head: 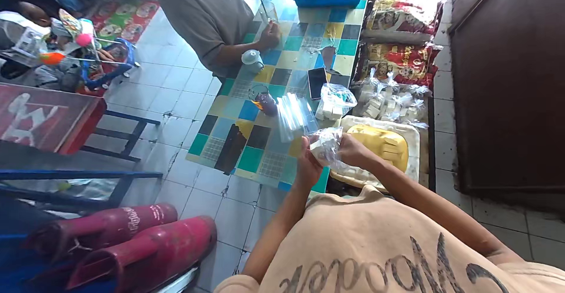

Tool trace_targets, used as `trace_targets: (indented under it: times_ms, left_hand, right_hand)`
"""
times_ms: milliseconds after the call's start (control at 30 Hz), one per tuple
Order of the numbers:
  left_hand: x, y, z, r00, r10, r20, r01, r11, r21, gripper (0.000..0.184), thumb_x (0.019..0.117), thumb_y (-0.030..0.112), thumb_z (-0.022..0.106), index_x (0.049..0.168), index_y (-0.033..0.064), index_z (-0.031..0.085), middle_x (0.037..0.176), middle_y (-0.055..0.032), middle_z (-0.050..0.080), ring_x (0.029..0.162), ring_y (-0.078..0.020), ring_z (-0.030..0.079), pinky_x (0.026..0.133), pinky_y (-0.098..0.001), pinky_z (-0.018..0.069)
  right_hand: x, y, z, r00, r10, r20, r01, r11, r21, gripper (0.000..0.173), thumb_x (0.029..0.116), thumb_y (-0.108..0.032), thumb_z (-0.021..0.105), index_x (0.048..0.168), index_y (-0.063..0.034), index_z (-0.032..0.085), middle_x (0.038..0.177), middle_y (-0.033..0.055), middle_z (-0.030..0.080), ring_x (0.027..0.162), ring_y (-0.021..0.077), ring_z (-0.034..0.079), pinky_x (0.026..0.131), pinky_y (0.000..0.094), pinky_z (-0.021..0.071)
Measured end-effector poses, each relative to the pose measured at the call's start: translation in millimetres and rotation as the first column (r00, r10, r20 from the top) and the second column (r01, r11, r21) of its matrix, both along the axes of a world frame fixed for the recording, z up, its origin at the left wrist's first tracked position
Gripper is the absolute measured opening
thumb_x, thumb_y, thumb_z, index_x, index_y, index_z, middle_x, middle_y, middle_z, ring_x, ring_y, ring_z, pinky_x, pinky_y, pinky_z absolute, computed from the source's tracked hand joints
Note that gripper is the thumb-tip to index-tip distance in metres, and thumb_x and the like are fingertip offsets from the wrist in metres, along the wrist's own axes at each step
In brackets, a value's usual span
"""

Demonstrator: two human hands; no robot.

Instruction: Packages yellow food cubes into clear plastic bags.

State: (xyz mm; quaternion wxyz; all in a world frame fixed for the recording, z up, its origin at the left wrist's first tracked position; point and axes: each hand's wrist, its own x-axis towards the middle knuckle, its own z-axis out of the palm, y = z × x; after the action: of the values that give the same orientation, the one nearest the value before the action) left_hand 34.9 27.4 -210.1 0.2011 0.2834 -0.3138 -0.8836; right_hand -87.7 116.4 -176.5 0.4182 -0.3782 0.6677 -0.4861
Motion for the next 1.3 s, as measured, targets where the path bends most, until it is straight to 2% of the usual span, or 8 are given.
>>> trace_targets:
  times_ms: [67,200,333,467,733,933,1167,1300]
  left_hand:
    - [5,3,-4,0.999,0.007,-0.034,-0.006,1.000,0.013,0.055,0.1103,0.046,0.018,0.120,0.0143,0.062,0.099,-0.0037,0.073,0.089,-0.0139,0.072,0.078,-0.0318,0.0605]
    - [2,4,0,0.992,0.062,-0.110,-0.063,0.998,-0.004,0.054,0.1107,0.034,0.012,0.116,0.0095,0.060,0.097,-0.0021,0.075,0.089,-0.0121,0.073,0.077,-0.0304,0.0618]
    - [-2,3,-5,0.983,0.098,-0.154,-0.085,0.992,0.093,0.058,0.1101,0.043,0.014,0.111,0.0153,0.065,0.097,-0.0003,0.076,0.090,-0.0131,0.074,0.080,-0.0341,0.0623]
    - [-4,1,-14,0.983,0.151,-0.104,-0.130,0.975,0.179,0.061,0.1088,0.050,0.013,0.111,0.0160,0.063,0.092,0.0007,0.076,0.086,-0.0134,0.074,0.077,-0.0362,0.0622]
    - [5,2,-16,0.993,0.113,0.039,-0.120,0.957,0.264,0.064,0.1072,0.056,0.014,0.100,0.0174,0.064,0.087,-0.0010,0.076,0.077,-0.0151,0.074,0.064,-0.0349,0.0615]
    - [4,2,-20,0.983,0.030,0.181,-0.071,0.972,0.223,0.058,0.1086,0.050,0.016,0.119,0.0091,0.056,0.095,-0.0071,0.072,0.083,-0.0184,0.071,0.069,-0.0375,0.0593]
    - [6,-15,-63,0.927,-0.104,0.361,0.049,0.986,0.158,0.068,0.1092,0.054,0.013,0.140,0.0031,0.048,0.119,-0.0186,0.065,0.100,-0.0269,0.066,0.083,-0.0437,0.0554]
    - [9,-24,-68,0.808,-0.034,0.588,0.138,0.981,-0.133,0.069,0.1114,0.049,0.015,0.149,-0.0031,0.041,0.149,-0.0284,0.045,0.135,-0.0394,0.046,0.108,-0.0572,0.0382]
  right_hand:
    - [4,-2,-9,0.997,0.033,-0.065,-0.029,0.998,0.060,0.028,0.0840,0.003,0.076,0.111,0.0021,0.068,0.094,0.0128,0.072,0.086,0.0182,0.069,0.081,0.0419,0.0583]
    - [2,-5,-2,0.976,0.122,-0.183,-0.115,0.992,0.047,0.038,0.0851,-0.004,0.075,0.120,0.0088,0.065,0.109,0.0220,0.071,0.103,0.0284,0.069,0.097,0.0473,0.0544]
    - [8,-13,3,0.939,0.114,-0.325,-0.122,0.993,-0.005,0.040,0.0861,-0.004,0.074,0.123,0.0090,0.066,0.119,0.0276,0.068,0.116,0.0375,0.065,0.105,0.0543,0.0489]
    - [9,-20,-1,0.878,0.203,-0.433,-0.170,0.979,0.114,0.042,0.0933,-0.009,0.067,0.129,0.0131,0.061,0.129,0.0334,0.062,0.127,0.0432,0.058,0.114,0.0542,0.0406]
    - [15,-27,28,0.881,0.257,-0.397,-0.065,0.897,0.436,0.038,0.0993,-0.012,0.061,0.127,0.0128,0.059,0.129,0.0326,0.060,0.126,0.0448,0.058,0.107,0.0582,0.0439]
    - [15,-26,27,0.850,0.359,-0.386,-0.074,0.807,0.587,0.048,0.0975,-0.018,0.067,0.133,0.0119,0.056,0.136,0.0325,0.057,0.128,0.0461,0.056,0.106,0.0606,0.0441]
    - [12,-46,-15,0.861,0.419,-0.287,-0.116,0.713,0.692,0.064,0.0971,-0.035,0.071,0.137,0.0109,0.052,0.141,0.0313,0.054,0.133,0.0449,0.053,0.108,0.0601,0.0432]
    - [9,-63,-38,0.883,0.403,-0.243,-0.108,0.677,0.728,0.061,0.0963,-0.038,0.071,0.130,0.0121,0.058,0.139,0.0316,0.056,0.132,0.0444,0.054,0.107,0.0606,0.0433]
